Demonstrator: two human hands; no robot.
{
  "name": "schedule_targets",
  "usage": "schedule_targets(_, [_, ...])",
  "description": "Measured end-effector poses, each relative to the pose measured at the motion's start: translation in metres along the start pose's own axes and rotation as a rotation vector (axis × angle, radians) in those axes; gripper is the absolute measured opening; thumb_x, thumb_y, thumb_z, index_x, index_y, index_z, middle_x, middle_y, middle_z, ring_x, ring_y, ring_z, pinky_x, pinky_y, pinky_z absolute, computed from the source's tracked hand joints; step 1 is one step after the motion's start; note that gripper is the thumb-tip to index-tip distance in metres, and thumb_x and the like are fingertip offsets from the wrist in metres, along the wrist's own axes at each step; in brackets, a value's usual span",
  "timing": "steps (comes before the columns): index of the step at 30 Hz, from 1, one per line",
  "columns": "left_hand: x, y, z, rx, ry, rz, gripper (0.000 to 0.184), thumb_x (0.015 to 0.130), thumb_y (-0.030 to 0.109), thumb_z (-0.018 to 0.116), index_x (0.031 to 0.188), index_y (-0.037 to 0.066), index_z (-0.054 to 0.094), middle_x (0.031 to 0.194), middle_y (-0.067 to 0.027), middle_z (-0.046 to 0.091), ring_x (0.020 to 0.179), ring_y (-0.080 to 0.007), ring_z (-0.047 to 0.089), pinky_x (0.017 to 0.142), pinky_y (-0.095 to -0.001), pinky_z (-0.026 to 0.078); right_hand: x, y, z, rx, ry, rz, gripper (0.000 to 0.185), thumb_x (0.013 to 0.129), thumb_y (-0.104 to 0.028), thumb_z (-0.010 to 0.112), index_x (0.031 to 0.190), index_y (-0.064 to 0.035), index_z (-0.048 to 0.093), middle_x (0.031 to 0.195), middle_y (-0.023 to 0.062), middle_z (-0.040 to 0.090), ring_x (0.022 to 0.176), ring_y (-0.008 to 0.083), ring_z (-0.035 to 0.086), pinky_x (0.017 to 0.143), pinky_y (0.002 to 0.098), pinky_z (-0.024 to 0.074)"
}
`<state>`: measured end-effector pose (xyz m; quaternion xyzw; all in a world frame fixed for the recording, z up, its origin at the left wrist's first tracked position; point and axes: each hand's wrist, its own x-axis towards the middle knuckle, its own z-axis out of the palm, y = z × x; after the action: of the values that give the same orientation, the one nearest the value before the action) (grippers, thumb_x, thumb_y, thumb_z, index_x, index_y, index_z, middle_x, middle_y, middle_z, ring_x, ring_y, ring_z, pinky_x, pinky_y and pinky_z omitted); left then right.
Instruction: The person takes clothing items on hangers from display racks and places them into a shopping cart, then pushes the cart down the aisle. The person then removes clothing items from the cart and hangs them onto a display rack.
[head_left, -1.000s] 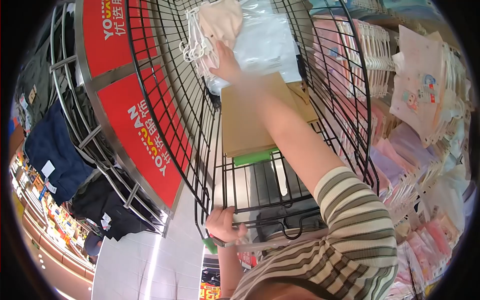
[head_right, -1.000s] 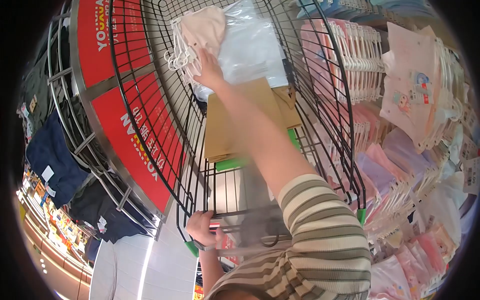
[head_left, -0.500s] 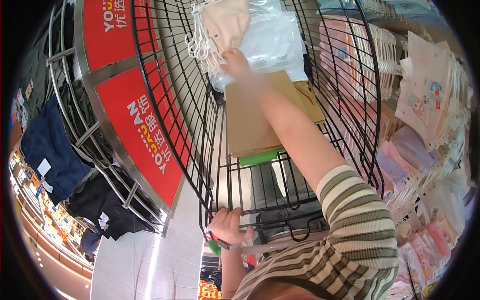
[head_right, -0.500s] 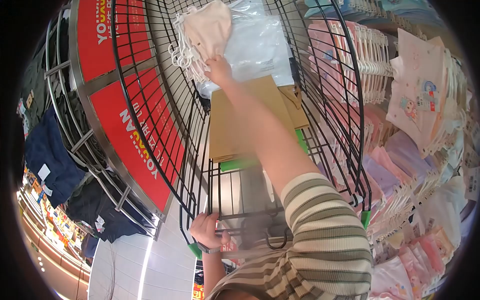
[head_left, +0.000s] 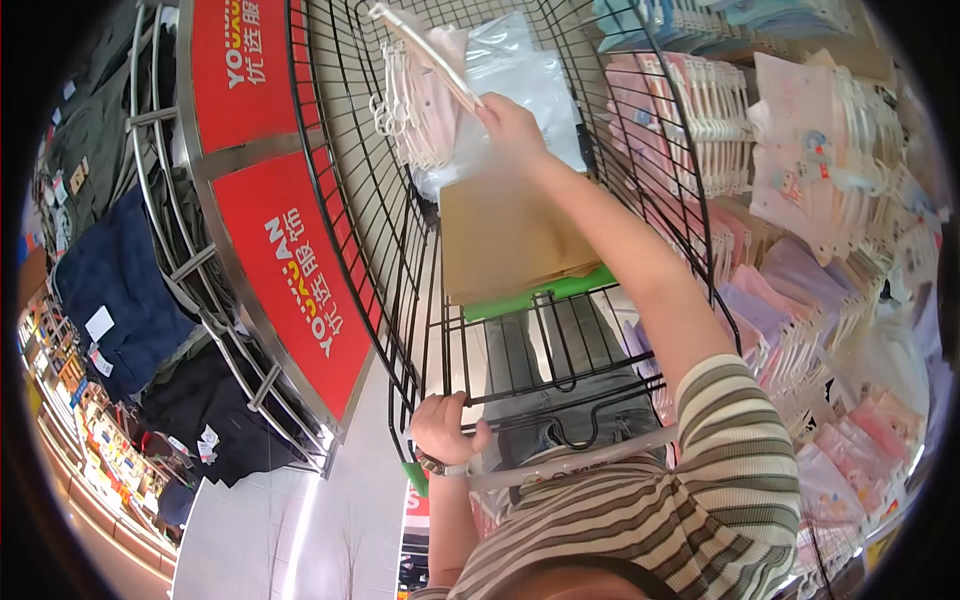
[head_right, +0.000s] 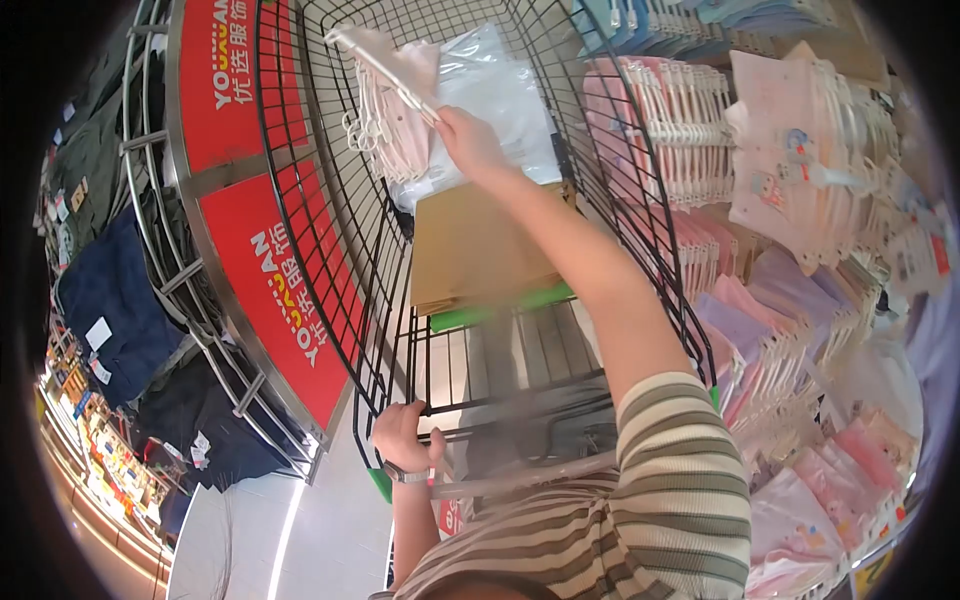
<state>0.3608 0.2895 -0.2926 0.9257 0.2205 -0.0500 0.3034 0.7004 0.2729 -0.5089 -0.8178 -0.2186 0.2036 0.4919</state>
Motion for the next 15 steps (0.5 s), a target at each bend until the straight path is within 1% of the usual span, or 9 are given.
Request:
schedule_targets(1, [-0.001,-0.001,0.0,0.015,-0.007,-0.003,0.032,0.057,0.03,0.06,0.075,0.003,0.061,0.058,-0.0064,0.054,0.051,-0.0263,0.049,0.048,-0.0357,0.041,-0.001,-0.014,-0.017,-0.008,0.012,-0.009,0.016,0.087,-0.016,0.051,0.096,-0.004,0.057,0.089,0.0159,0.058,0.083,0.0363,0.056,0.07,0.0411,0.0443])
schedule_targets(3, [-0.001,0.0,-0.003,0.03,-0.029,-0.015,0.03,0.057,0.027,0.061,0.076,0.004,0.061,0.059,-0.0069,0.055,0.052,-0.027,0.05,0.048,-0.0363,0.041,-0.004,-0.041,-0.05,-0.069,-0.026,-0.106,0.015,0.088,-0.014,0.051,0.097,-0.0024,0.056,0.084,0.0168,0.057,0.078,0.0332,0.056,0.069,0.0363,0.0441])
schedule_targets(6, [-0.002,-0.001,-0.004,0.058,-0.024,-0.016,0.029,0.058,0.026,0.062,0.078,0.005,0.06,0.061,-0.0086,0.056,0.053,-0.0283,0.051,0.051,-0.0389,0.042,-0.016,-0.09,-0.104,-0.14,0.048,-0.229,0.015,0.088,-0.016,0.05,0.096,-0.0052,0.058,0.086,0.0163,0.058,0.08,0.0364,0.056,0.067,0.0406,0.044])
schedule_targets(7, [-0.002,-0.004,-0.002,0.044,-0.018,-0.001,0.028,0.06,0.026,0.062,0.079,0.005,0.06,0.061,-0.0093,0.056,0.054,-0.0288,0.052,0.051,-0.0393,0.042,-0.021,-0.102,-0.123,-0.206,0.046,-0.273,0.015,0.087,-0.011,0.053,0.099,-0.0014,0.057,0.086,0.0161,0.059,0.076,0.0316,0.057,0.068,0.0339,0.045])
schedule_targets(10, [-0.001,-0.003,-0.005,0.048,-0.024,0.005,0.027,0.063,0.025,0.062,0.082,0.005,0.061,0.065,-0.0087,0.059,0.058,-0.0283,0.056,0.054,-0.0394,0.045,-0.045,-0.117,-0.174,-0.178,0.153,-0.361,0.017,0.087,-0.01,0.054,0.101,-0.0008,0.058,0.083,0.0144,0.06,0.074,0.0305,0.058,0.068,0.0331,0.046])
schedule_targets(11, [0.0,-0.001,-0.007,0.048,-0.037,-0.004,0.026,0.066,0.024,0.062,0.084,0.006,0.062,0.066,-0.0086,0.061,0.06,-0.0282,0.058,0.057,-0.0393,0.046,-0.057,-0.112,-0.189,-0.172,0.23,-0.374,0.017,0.088,-0.01,0.054,0.101,-0.0004,0.059,0.082,0.0097,0.061,0.074,0.0217,0.059,0.069,0.0299,0.0456])
schedule_targets(12, [0.001,-0.002,-0.007,0.042,-0.035,0.016,0.026,0.066,0.024,0.062,0.084,0.006,0.062,0.066,-0.0086,0.061,0.06,-0.0282,0.058,0.057,-0.0393,0.046,-0.069,-0.118,-0.206,-0.185,0.247,-0.376,0.017,0.088,-0.01,0.054,0.101,-0.0004,0.059,0.082,0.0097,0.061,0.074,0.0217,0.059,0.069,0.0299,0.0456])
schedule_targets(14, [0.0,-0.004,-0.005,0.029,-0.026,0.026,0.026,0.067,0.023,0.062,0.086,0.006,0.063,0.067,-0.0087,0.061,0.06,-0.0283,0.058,0.058,-0.0392,0.046,-0.102,-0.132,-0.236,-0.156,0.342,-0.154,0.021,0.086,-0.016,0.056,0.103,-0.0026,0.061,0.092,0.0161,0.063,0.082,0.0276,0.062,0.072,0.0321,0.047])
schedule_targets(15, [-0.001,-0.005,-0.004,0.015,-0.04,0.01,0.025,0.069,0.023,0.062,0.087,0.006,0.063,0.069,-0.009,0.062,0.062,-0.0286,0.059,0.059,-0.0392,0.046,-0.117,-0.128,-0.249,-0.208,0.424,-0.129,0.021,0.087,-0.016,0.056,0.102,-0.0024,0.061,0.09,0.0159,0.064,0.081,0.0276,0.062,0.071,0.0317,0.0469])
